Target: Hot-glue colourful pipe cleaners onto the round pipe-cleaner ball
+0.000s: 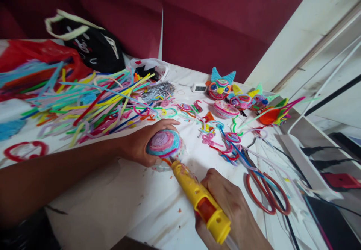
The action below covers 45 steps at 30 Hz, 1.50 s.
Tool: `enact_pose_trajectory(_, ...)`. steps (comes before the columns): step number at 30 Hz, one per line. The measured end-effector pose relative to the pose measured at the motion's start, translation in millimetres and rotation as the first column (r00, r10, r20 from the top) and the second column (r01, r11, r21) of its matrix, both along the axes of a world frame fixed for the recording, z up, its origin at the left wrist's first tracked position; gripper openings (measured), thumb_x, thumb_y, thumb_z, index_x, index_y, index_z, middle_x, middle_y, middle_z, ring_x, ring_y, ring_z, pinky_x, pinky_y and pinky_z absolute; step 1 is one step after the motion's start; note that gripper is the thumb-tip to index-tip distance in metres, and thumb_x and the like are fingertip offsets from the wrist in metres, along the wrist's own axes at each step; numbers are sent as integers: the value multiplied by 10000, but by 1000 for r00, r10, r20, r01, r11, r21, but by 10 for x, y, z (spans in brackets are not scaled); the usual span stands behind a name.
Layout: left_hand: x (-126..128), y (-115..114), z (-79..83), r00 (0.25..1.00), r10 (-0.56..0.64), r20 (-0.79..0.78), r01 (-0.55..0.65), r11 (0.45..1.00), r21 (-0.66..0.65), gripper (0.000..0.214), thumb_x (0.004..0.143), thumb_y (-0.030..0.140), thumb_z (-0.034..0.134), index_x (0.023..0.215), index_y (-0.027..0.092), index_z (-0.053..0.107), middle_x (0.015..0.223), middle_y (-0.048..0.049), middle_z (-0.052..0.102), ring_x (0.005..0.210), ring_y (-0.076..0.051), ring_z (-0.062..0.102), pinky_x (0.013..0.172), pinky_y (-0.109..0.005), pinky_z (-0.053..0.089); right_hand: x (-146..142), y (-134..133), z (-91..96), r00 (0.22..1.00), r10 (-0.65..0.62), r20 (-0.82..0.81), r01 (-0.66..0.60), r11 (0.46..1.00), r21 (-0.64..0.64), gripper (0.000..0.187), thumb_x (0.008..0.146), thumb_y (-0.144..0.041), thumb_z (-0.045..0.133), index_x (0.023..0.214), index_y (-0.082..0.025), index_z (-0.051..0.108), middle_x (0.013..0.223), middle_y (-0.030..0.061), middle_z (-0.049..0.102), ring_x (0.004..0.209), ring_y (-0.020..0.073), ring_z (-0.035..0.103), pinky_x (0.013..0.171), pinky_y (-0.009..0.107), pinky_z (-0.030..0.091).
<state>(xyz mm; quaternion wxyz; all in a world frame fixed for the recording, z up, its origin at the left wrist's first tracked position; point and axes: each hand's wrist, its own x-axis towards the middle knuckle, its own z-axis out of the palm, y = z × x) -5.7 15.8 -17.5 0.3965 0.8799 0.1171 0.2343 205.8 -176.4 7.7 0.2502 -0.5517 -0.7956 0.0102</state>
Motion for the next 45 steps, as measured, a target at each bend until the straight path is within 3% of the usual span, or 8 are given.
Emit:
enact_pose_trajectory(7, -7, 2, -13, 1000, -6, -4, 6, 1000, 13, 982, 586, 286, 753, 1440, 234, 272, 1257, -100, 537, 1160, -311, 546, 975, -414, 470, 55, -9, -3, 999, 32, 7, -32, 999, -24, 135, 823, -89, 466, 833, -222, 443, 687, -5, 513, 524, 117, 554, 443, 231, 402)
enact_pose_trajectory(14, -2, 6, -9, 1000, -4, -4, 4, 1000, 10, 987, 587, 295, 757, 1444, 218, 273, 1274, -117, 530, 1154, -320, 549, 948, -416, 489, 52, -25, 10, 997, -16, -78, 16, 1000, -7, 163, 811, -96, 468, 888, -238, 454, 698, -18, 525, 532, 127, 579, 464, 234, 442)
enact_pose_trajectory(20, -6, -2, -8, 1000, -3, -4, 3, 1000, 7, 973, 594, 289, 755, 1438, 240, 275, 1245, -101, 546, 1138, -307, 555, 955, -419, 480, 37, -4, -22, 1000, -13, 5, 12, 999, 39, 135, 822, -94, 484, 874, -217, 467, 663, -19, 495, 497, 116, 534, 445, 236, 406)
enact_pose_trajectory(24, -3, 0, -20, 1000, -5, -5, 5, 1000, 11, 977, 592, 300, 756, 1439, 231, 273, 1236, -98, 541, 1127, -298, 557, 964, -414, 474, 21, -10, 13, 999, 6, 40, -6, 1000, -9, 87, 845, -124, 457, 861, -209, 466, 669, -6, 503, 536, 127, 546, 467, 244, 413)
enact_pose_trajectory(31, 3, -7, -14, 1000, -1, -9, 1, 1000, -6, 990, 576, 295, 770, 1434, 233, 279, 1253, -104, 529, 1135, -302, 557, 955, -416, 476, -11, -26, -25, 1000, -15, 14, 15, 1000, -3, 172, 832, -94, 405, 936, -206, 484, 661, -11, 504, 538, 134, 563, 477, 249, 429)
enact_pose_trajectory(37, 4, -3, -15, 1000, 10, -7, -10, 1000, 8, 987, 566, 301, 773, 1427, 222, 295, 1275, -113, 529, 1144, -311, 557, 963, -423, 471, -24, -29, -67, 1000, 17, -6, -17, 1000, -8, 151, 806, -84, 405, 811, -235, 411, 664, -18, 505, 549, 122, 572, 485, 246, 431)
enact_pose_trajectory(45, 12, -12, 3, 1000, 9, -14, -9, 1000, 12, 977, 574, 292, 765, 1426, 205, 294, 1272, -124, 527, 1195, -323, 523, 985, -435, 456, -48, -10, -55, 999, 48, -24, -49, 999, -10, 160, 788, -80, 423, 786, -234, 379, 642, -30, 472, 559, 122, 555, 467, 231, 399)
